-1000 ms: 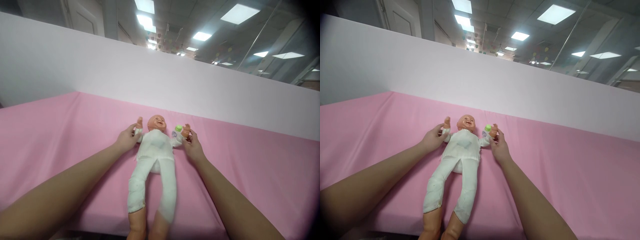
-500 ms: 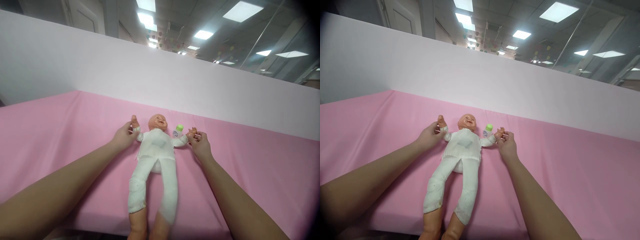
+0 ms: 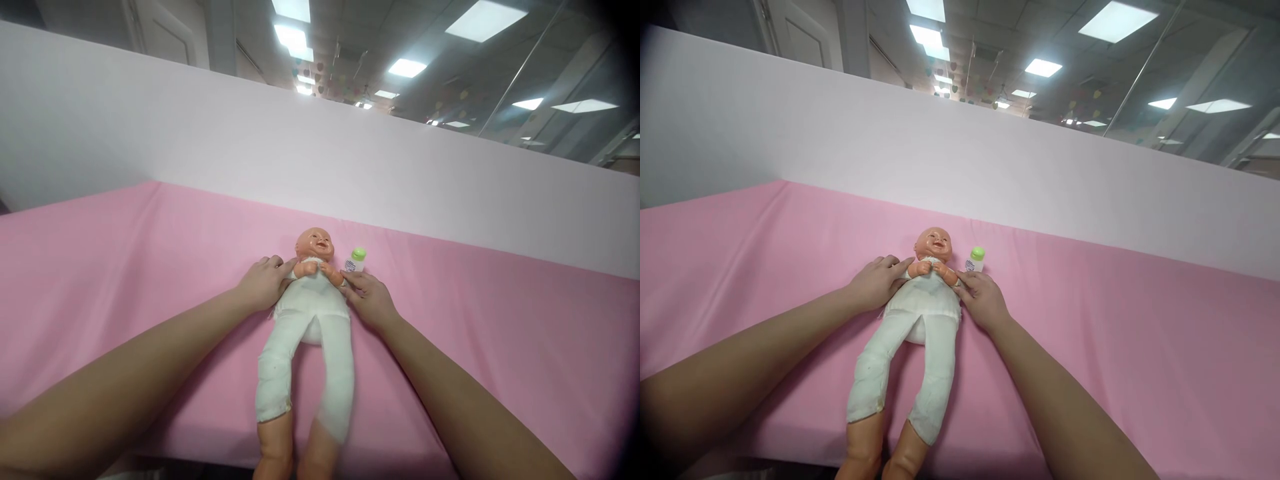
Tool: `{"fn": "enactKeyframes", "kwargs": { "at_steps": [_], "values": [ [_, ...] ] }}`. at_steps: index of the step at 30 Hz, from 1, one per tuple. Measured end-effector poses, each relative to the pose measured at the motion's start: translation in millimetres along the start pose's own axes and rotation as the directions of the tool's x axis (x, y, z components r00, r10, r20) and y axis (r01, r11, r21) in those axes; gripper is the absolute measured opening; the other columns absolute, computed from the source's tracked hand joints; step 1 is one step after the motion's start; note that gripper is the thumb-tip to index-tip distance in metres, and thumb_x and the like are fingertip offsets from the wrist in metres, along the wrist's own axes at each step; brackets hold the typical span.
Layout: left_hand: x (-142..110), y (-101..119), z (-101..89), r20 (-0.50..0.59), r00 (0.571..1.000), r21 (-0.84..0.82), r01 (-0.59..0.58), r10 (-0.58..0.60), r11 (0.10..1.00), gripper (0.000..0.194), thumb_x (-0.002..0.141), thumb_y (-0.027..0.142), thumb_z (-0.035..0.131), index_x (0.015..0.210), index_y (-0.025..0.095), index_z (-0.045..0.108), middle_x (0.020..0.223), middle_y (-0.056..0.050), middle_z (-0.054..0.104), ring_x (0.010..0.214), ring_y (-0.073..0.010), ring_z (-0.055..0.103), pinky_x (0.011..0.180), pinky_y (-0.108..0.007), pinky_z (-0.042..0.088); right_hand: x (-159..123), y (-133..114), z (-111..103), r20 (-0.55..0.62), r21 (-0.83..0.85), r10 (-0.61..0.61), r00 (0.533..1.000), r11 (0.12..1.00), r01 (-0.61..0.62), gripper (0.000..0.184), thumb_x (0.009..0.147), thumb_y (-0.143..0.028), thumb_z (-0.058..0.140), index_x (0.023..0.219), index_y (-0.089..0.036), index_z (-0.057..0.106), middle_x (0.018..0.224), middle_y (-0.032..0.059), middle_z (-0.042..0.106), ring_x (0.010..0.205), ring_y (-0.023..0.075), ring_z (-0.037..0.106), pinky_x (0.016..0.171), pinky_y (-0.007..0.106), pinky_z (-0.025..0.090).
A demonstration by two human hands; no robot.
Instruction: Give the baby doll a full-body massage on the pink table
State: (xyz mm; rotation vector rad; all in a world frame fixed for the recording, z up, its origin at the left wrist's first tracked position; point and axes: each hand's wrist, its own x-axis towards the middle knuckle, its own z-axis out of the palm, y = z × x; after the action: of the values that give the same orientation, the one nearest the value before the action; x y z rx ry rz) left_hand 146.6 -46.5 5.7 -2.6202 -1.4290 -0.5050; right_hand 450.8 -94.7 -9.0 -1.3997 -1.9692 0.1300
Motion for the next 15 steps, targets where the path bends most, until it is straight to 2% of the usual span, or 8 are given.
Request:
{"fn": "enactKeyframes", "kwargs": {
  "at_steps": [5, 8, 10, 12, 15],
  "values": [
    [-2.2, -0.4, 0.9, -0.029, 0.998, -0.104, 0.049, -0.052, 0.993, 0.057, 0.102, 0.043, 0.042, 0.157, 0.026, 0.043, 0.125, -0.015, 0.063, 0.112, -0.034, 0.061, 0.097, -0.047, 0.047, 0.3, -0.5, -1.6, -0.014, 0.106, 0.076, 0.997, 0.992, -0.075, 0.039, 0.095, -0.043, 0.063, 0.133, -0.034, 0.069, 0.128, 0.0022, 0.073, 0.116, 0.0259, 0.067, 0.1, 0.045, 0.055],
    [-2.8, -5.2, 0.7, -0.034, 0.99, -0.298, 0.123, -0.14, 0.947, 0.053, 0.101, 0.044, 0.043, 0.152, 0.027, 0.047, 0.122, -0.012, 0.066, 0.112, -0.0323, 0.063, 0.094, -0.044, 0.049, -0.7, 4.6, -4.3, -0.038, 0.215, 0.172, 0.984, 0.964, -0.16, 0.04, 0.095, -0.044, 0.062, 0.132, -0.031, 0.068, 0.125, 0.004, 0.074, 0.106, 0.0245, 0.071, 0.092, 0.042, 0.059],
    [-1.2, -11.9, 1.7, -0.016, 0.968, -0.444, 0.218, -0.251, 0.869, 0.046, 0.1, 0.045, 0.045, 0.141, 0.024, 0.052, 0.114, -0.01, 0.069, 0.105, -0.0306, 0.067, 0.089, -0.043, 0.051, -1.0, 12.2, -7.6, -0.075, 0.283, 0.244, 0.967, 0.935, -0.214, 0.043, 0.093, -0.047, 0.064, 0.132, -0.027, 0.066, 0.12, 0.0054, 0.075, 0.1, 0.0239, 0.072, 0.09, 0.041, 0.059],
    [2.1, -21.5, 3.5, 0.027, 0.907, -0.585, 0.355, -0.42, 0.729, 0.041, 0.095, 0.046, 0.053, 0.129, 0.022, 0.055, 0.106, -0.009, 0.071, 0.097, -0.0298, 0.069, 0.084, -0.042, 0.053, -0.4, 23.0, -11.6, -0.124, 0.356, 0.322, 0.939, 0.897, -0.261, 0.05, 0.091, -0.051, 0.067, 0.133, -0.024, 0.063, 0.117, 0.0069, 0.075, 0.098, 0.0239, 0.071, 0.088, 0.04, 0.059],
    [7.1, -40.3, 4.6, 0.08, 0.758, -0.762, 0.465, -0.648, 0.45, 0.046, 0.089, 0.044, 0.062, 0.128, 0.02, 0.052, 0.109, -0.01, 0.071, 0.092, -0.0277, 0.071, 0.078, -0.039, 0.057, 1.6, 43.2, -16.5, -0.153, 0.494, 0.459, 0.875, 0.802, -0.335, 0.061, 0.089, -0.057, 0.068, 0.138, -0.022, 0.057, 0.113, 0.0087, 0.074, 0.092, 0.0235, 0.072, 0.073, 0.035, 0.06]
  ]
}}
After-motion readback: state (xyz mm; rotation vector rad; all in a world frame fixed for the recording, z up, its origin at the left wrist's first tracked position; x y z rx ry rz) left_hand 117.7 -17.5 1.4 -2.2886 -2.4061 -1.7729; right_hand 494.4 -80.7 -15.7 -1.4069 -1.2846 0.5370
